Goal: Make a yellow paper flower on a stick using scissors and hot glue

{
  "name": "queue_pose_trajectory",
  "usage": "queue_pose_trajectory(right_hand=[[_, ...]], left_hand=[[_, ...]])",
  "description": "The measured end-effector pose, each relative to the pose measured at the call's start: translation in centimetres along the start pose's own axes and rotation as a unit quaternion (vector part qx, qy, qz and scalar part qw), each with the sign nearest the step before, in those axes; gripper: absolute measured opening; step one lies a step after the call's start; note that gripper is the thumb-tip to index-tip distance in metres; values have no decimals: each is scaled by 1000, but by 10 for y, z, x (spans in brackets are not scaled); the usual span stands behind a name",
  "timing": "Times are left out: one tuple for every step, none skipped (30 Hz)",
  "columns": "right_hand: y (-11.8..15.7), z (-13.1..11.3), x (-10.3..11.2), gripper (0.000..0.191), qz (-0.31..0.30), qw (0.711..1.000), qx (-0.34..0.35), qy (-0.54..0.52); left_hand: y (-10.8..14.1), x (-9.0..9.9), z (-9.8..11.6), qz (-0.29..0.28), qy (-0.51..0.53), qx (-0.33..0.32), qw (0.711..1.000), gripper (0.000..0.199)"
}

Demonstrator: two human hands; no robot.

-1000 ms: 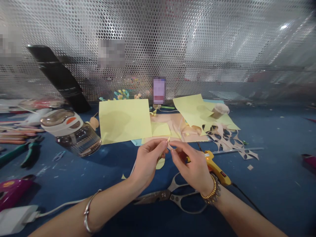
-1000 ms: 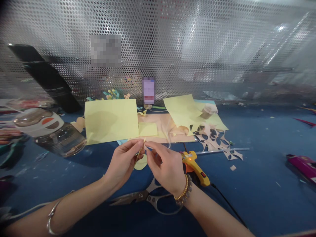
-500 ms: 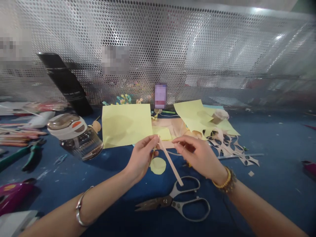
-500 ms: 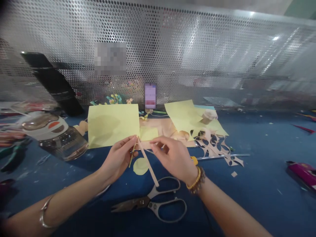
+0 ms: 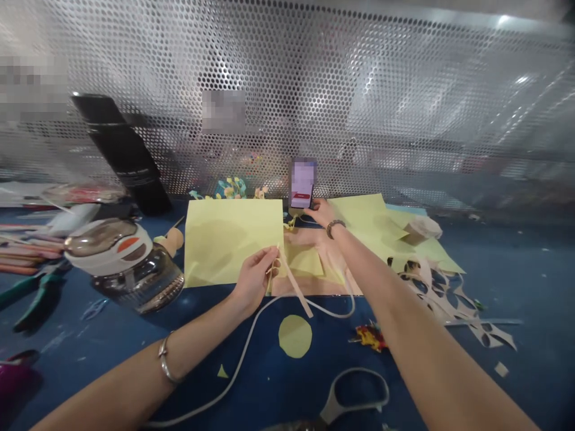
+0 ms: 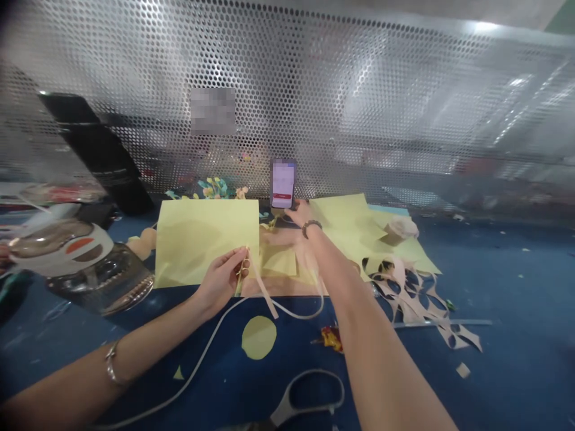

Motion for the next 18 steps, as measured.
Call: queue_pose_trajectory(right_hand=[[-5, 1, -6, 29, -4, 1000, 5, -3], [-10, 3, -11, 28, -9, 1000, 11, -7], [-14, 4, -17, 28, -15, 1000, 16, -11], [-17, 6, -21, 28, -20, 999, 22, -16], [-20, 8, -26, 28, -24, 999, 25, -21], [-22, 9, -30, 28, -25, 999, 27, -25], [-24, 11, -33, 28, -24, 999, 26, -28], [-26, 12, -35, 28, -21, 999, 24, -30], [-28, 14, -37, 28, -17, 999, 20, -31], [-29, 15, -38, 28, -12, 999, 16, -32], [-30, 16, -39, 29, -7, 999, 12, -33], [-30, 17, -40, 29, -2, 999, 9, -36], [-31, 18, -41, 28, 1, 999, 8, -39], [-31, 18, -42, 28, 4, 999, 8, -44], [-31, 19, -43, 28, 6, 999, 9, -49], [-32, 19, -44, 28, 7, 998, 12, -56], [-32, 20, -44, 28, 9, 998, 16, -65], [-32, 21, -45, 28, 14, 997, 19, -74]], left_hand=[[-2, 2, -1, 3, 3, 1, 1000, 20], [-3, 4, -2, 6, 6, 3, 1000, 20], [-5, 6, -2, 8, 10, 5, 1000, 19], [-6, 6, -3, 10, 13, 9, 1000, 19], [-8, 6, -3, 10, 16, 12, 1000, 18], [-10, 5, -2, 11, 19, 16, 1000, 18], [-12, 3, -2, 10, 22, 19, 1000, 18], [-14, 1, -1, 10, 26, 21, 999, 18], [-17, -2, 0, 9, 30, 24, 999, 17], [-20, -5, 0, 9, 34, 25, 999, 17], [-24, -8, 1, 7, 40, 27, 999, 16], [-28, -12, 0, 4, 45, 28, 999, 16], [-33, -15, -1, -1, 50, 31, 998, 15], [-37, -18, -2, -6, 54, 34, 998, 14], [-41, -20, -5, -13, 58, 40, 997, 13], [-45, -23, -7, -19, 62, 46, 997, 13], [-49, -24, -10, -25, 65, 51, 996, 12], [-52, -25, -12, -29, 68, 57, 996, 12]])
Point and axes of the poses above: each hand's wrist, its own y-axis away from the middle knuckle, its own x-axis out of the back of the hand, z = x × y, the point moved 4 cm from there along -y, towards the middle knuckle, and after that the axes turned 12 degrees about y, right-handed, at the moved point
